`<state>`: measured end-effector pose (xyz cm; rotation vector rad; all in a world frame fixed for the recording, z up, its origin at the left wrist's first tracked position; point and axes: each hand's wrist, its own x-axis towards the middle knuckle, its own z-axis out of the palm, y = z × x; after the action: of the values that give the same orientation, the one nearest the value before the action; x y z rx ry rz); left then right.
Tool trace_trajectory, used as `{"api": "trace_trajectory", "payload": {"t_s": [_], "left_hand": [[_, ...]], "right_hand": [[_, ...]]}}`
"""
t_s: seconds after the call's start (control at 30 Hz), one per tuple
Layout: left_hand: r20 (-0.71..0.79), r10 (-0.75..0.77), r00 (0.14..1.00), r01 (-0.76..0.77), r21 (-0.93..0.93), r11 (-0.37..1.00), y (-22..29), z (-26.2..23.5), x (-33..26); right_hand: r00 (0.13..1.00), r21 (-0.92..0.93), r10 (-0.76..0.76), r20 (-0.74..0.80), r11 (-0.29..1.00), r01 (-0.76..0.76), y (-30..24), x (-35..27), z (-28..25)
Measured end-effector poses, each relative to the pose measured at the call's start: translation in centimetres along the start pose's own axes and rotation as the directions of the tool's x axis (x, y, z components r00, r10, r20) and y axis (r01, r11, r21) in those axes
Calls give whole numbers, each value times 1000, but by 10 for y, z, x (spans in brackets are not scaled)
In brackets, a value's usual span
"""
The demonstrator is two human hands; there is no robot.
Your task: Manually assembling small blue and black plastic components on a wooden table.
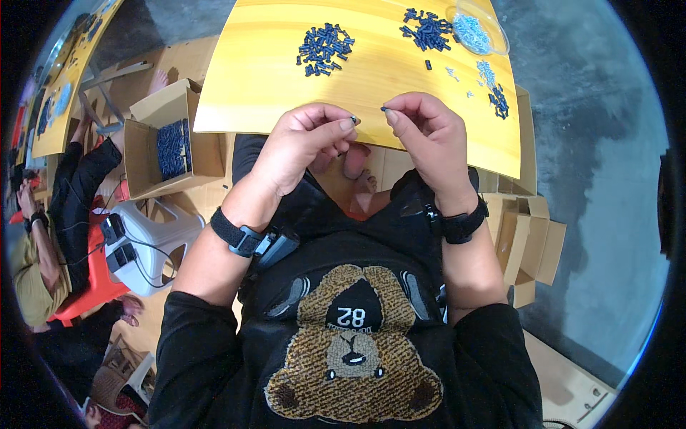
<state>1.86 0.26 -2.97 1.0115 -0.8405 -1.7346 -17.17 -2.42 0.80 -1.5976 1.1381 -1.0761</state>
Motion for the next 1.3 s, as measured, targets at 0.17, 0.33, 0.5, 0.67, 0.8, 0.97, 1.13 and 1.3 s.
{"api": "trace_trajectory", "payload": {"t_s": [0.17, 0.33, 0.5, 0.67, 0.8, 0.97, 1.13, 1.3], "left_hand": [[15, 19, 1000, -20, 22, 1000, -1, 3, 1], [9, 26, 1000, -27, 104, 994, 0, 6, 2], [20, 40, 999, -42, 126, 991, 0, 6, 3], [38, 50, 998, -55, 134, 989, 1, 6, 2], [68, 57, 996, -65, 111, 992, 3, 9, 0], [91, 64, 994, -70, 64, 996, 4, 8, 0], [99, 61, 993, -69, 83, 994, 4, 8, 0], [107, 32, 994, -43, 106, 993, 4, 6, -1]], "right_hand": [[998, -27, -19, 67, 999, 21, 3, 2, -1], [990, -92, -74, 116, 992, 85, 2, 4, -2], [982, -167, -102, 159, 977, 129, -1, 4, -4], [974, -231, -126, 188, 958, 169, -8, 5, -4], [965, -296, -154, 212, 931, 214, -12, 5, -4], [956, -311, -167, 243, 920, 240, -19, 5, -4], [937, -319, -204, 283, 902, 293, -18, 7, -6], [884, -299, -247, 397, 876, 379, -20, 12, -11]]}}
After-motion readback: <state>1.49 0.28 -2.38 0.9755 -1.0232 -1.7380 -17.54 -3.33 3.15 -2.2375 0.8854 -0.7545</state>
